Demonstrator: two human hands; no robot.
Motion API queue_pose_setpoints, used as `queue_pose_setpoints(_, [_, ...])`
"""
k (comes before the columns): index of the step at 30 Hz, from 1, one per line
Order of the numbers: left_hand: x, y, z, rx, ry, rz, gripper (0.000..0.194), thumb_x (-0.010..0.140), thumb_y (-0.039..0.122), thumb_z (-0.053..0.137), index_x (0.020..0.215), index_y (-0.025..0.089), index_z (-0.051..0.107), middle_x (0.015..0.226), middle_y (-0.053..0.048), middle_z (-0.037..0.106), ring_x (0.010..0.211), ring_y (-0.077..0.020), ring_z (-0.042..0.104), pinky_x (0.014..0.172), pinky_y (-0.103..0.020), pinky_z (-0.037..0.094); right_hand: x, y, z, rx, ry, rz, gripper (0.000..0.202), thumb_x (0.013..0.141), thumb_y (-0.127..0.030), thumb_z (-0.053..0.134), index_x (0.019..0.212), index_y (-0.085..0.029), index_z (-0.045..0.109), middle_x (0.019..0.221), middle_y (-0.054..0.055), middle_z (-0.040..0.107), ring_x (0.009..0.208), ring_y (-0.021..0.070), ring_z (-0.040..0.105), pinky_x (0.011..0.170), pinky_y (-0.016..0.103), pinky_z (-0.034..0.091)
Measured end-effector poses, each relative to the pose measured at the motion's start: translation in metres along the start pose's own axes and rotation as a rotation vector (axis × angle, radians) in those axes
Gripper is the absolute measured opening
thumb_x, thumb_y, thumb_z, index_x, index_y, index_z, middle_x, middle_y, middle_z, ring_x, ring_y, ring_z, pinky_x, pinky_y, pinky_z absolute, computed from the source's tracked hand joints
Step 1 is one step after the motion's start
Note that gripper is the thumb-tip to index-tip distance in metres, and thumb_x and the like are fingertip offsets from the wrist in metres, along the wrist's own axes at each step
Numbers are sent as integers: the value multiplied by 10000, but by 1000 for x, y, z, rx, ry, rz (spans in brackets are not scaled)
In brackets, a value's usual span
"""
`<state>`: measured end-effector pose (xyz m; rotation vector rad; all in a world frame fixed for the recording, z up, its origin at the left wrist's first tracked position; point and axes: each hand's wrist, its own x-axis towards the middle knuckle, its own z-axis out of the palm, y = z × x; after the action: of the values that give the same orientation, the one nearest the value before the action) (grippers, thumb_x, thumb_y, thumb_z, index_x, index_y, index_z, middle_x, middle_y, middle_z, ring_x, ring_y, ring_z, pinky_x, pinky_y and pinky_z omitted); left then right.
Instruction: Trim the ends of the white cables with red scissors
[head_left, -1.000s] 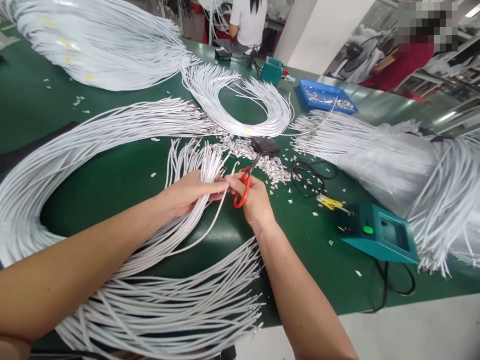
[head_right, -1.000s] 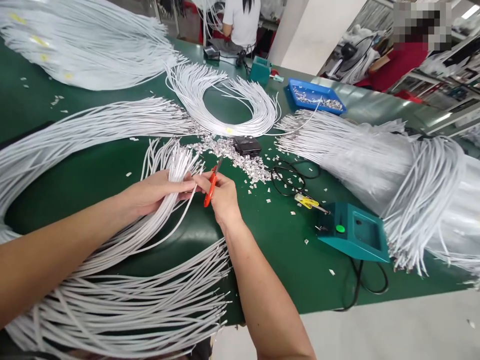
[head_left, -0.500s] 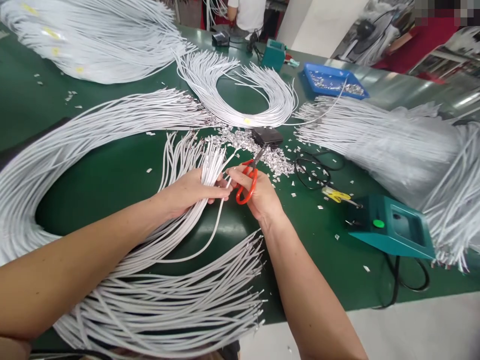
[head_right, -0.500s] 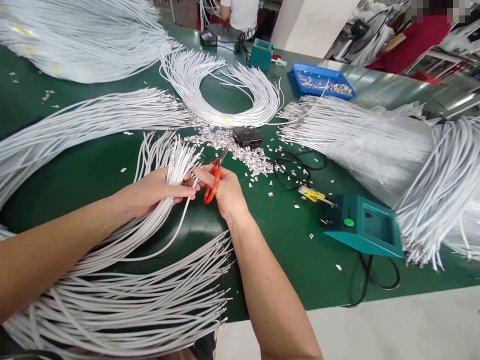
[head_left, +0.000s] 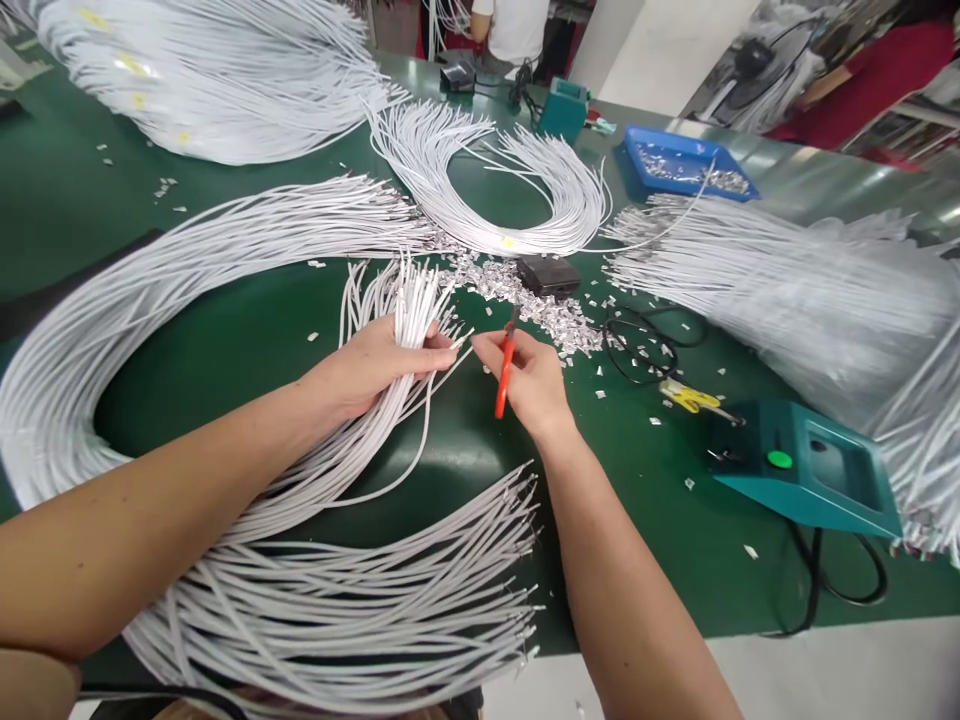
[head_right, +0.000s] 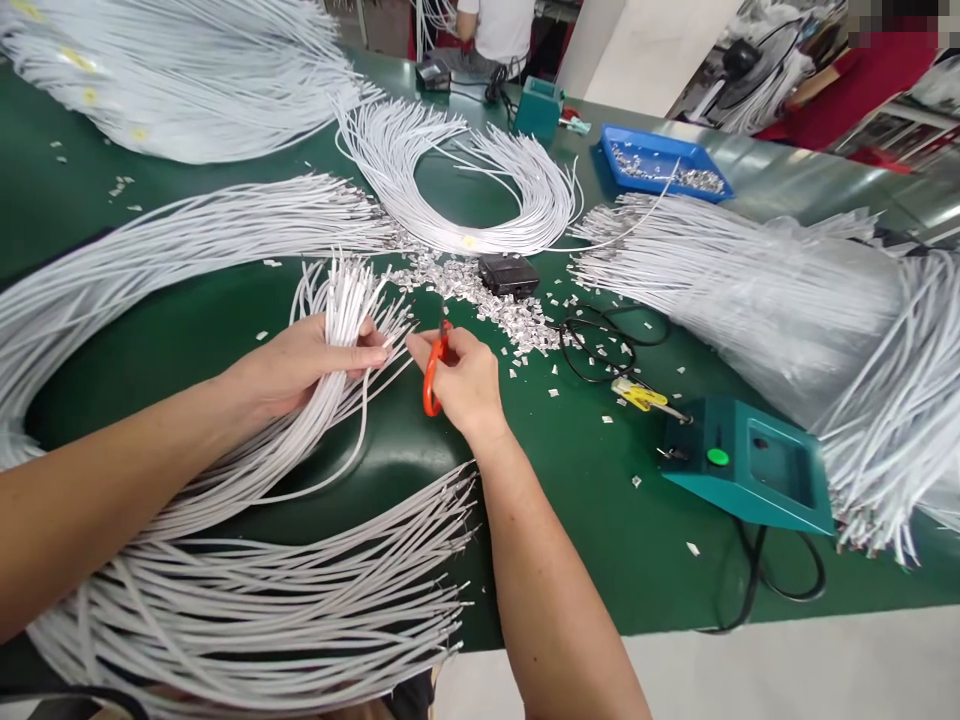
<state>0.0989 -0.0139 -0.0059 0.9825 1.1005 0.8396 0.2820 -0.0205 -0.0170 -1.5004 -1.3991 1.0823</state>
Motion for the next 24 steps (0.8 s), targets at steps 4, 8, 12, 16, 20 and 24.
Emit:
queue_pose_setpoints(4, [-2,2,1,56,41,31,248,625,234,819,743,164,612,752,20,612,599,-92,490,598,-255,376,-2,-2,-4,-308,-103,19,298,706,-471,699,660,-185,626,662,-10,596,609,127,472,587,277,365])
queue_pose_setpoints(8, [-3,2,4,157,97,82,229,628,246,797,744,161,618,707,26,585,604,-106,483,609,-265,372,-6,-6,1,-402,-101,-11,401,732,-479,660,533,-210,439,559,-35,489,530,101,370,533,268,318])
queue_pose_setpoints(12, [-2,2,5,222,129,101,215,639,250,779,729,164,604,665,37,556,591,-106,464,609,-267,366,-8,-8,4,-453,-85,-26,424,767,-477,628,517,-215,408,528,-35,447,510,100,347,529,269,306])
queue_pose_setpoints(16, [-3,0,5,298,162,144,235,630,268,786,741,160,609,674,35,557,644,-123,490,630,-269,370,-9,-9,4,-542,-70,-31,408,789,-462,602,540,-218,388,570,-25,484,521,105,365,521,265,298])
queue_pose_setpoints(20, [-3,-1,5,367,178,171,229,636,273,776,746,164,609,677,36,567,662,-132,510,642,-273,380,-9,-6,6,-620,-99,-80,394,811,-439,575,561,-216,369,612,-18,493,538,106,373,533,266,287])
queue_pose_setpoints(24, [-2,-1,5,469,221,198,237,639,306,772,745,171,609,707,28,594,693,-150,543,666,-288,402,-10,-4,7,-725,-93,-149,382,841,-411,541,563,-203,381,678,-3,525,556,103,399,584,280,290])
